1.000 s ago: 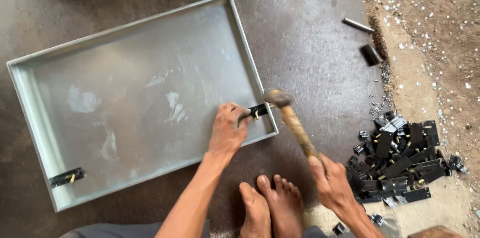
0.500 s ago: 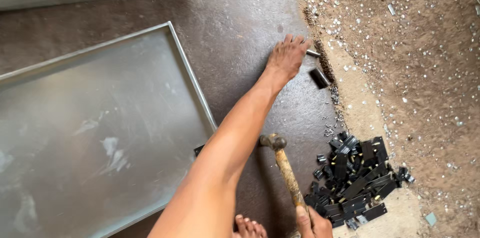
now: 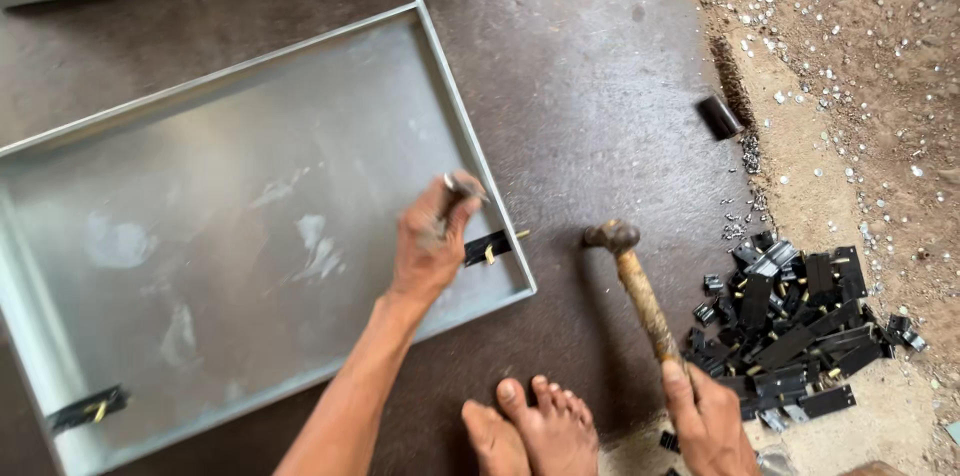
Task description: The person attaches metal pins and brackets to the corners of metal trays using a hammer to secure them, then stacks the completed trays.
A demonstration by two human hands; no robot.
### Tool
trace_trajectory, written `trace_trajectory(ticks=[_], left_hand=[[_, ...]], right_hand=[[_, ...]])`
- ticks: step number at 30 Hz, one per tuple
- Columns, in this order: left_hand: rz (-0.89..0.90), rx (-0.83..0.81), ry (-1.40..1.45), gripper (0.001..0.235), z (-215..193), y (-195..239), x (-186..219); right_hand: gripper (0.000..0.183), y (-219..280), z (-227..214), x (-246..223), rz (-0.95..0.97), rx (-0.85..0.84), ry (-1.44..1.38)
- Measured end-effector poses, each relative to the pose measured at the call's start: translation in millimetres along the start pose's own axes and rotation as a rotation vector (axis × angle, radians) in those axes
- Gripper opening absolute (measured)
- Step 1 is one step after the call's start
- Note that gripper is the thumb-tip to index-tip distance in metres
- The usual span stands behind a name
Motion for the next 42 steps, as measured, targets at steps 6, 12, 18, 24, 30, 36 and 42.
trace_trajectory(ticks=[6,12,18,24,30,36,42], left_hand=[[-0.011,-0.141,-0.126,0.026,25,43,-28],[0.195,0.004,-0.186,0.032,17,50,-11],[0.107,-0.059,-0.194,0.026,31,52,-22],[0.336,0.114,-0.445,0.03,24,52,-13],[0.114,-0.049,-0.327,0.021,32,55,-23],[0.016,0.042,-0.16,0.014,18,48,-4],[0.247,-0.382,-0.685,0.015,43,10,47]], right_hand=[[0.057,9,9,-16,0.047,-0.067,-0.05],[0.049,25,-12,-84,-0.132,-0.115,-0.242],[0.045,59,-29,-143,-0.826,-0.007,-0.393],[0.04,55,9,-125,-0.39,-0.172,0.117],[0.043,69,-6,-145,-0.853,-0.013,-0.117],[0.052,41,10,-92,-0.295,-0.116,0.129],[0.054,12,-16,-25,-0.126,-0.008,0.155]])
Point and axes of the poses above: each hand's wrist, its own y-axis away from the middle knuckle, its own z-axis out of the palm, x = y × z, the point moved 7 cm from there along -y, towards the middle knuckle, and after that the axes turned 10 degrees about -y, right-handed, at the moved point
